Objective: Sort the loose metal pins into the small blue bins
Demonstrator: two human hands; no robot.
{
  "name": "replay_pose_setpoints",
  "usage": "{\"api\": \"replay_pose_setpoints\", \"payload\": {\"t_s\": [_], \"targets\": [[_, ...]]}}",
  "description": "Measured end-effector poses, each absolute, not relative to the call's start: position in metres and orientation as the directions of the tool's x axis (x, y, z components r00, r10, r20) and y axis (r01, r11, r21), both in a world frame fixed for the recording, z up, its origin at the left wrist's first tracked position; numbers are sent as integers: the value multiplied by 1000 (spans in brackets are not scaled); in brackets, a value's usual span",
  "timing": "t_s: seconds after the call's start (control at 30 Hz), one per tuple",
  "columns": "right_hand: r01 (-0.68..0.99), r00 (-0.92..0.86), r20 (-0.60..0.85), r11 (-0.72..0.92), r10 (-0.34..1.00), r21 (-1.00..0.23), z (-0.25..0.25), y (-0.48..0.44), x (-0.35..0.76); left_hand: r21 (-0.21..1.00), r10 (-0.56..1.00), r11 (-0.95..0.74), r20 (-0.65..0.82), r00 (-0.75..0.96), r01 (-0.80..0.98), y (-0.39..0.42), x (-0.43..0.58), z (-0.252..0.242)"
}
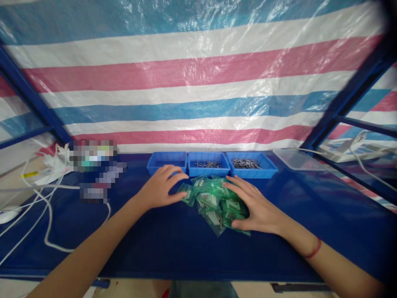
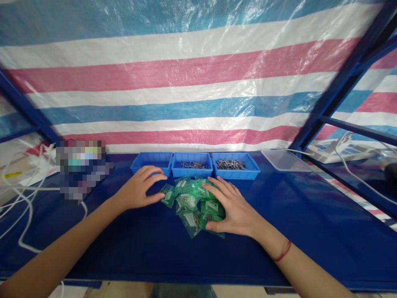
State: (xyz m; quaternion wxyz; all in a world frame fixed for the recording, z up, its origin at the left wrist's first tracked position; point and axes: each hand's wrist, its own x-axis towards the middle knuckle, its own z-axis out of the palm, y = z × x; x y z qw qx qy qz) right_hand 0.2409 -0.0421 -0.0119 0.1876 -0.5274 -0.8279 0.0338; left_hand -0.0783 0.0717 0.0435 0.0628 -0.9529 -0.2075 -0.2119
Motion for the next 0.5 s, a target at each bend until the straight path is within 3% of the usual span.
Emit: {"api": "replay_pose_setpoints", "payload": {"t_s": [0.23,0.5], "targets": [[854,-405,288,471,868,-219,-15,-43,223,186,344,-935,263,901,303,40,-25,13],[858,-376,329,460,866,-230,-14,-36,209,273,466,-880,342,816,389,33,-24,1]]}}
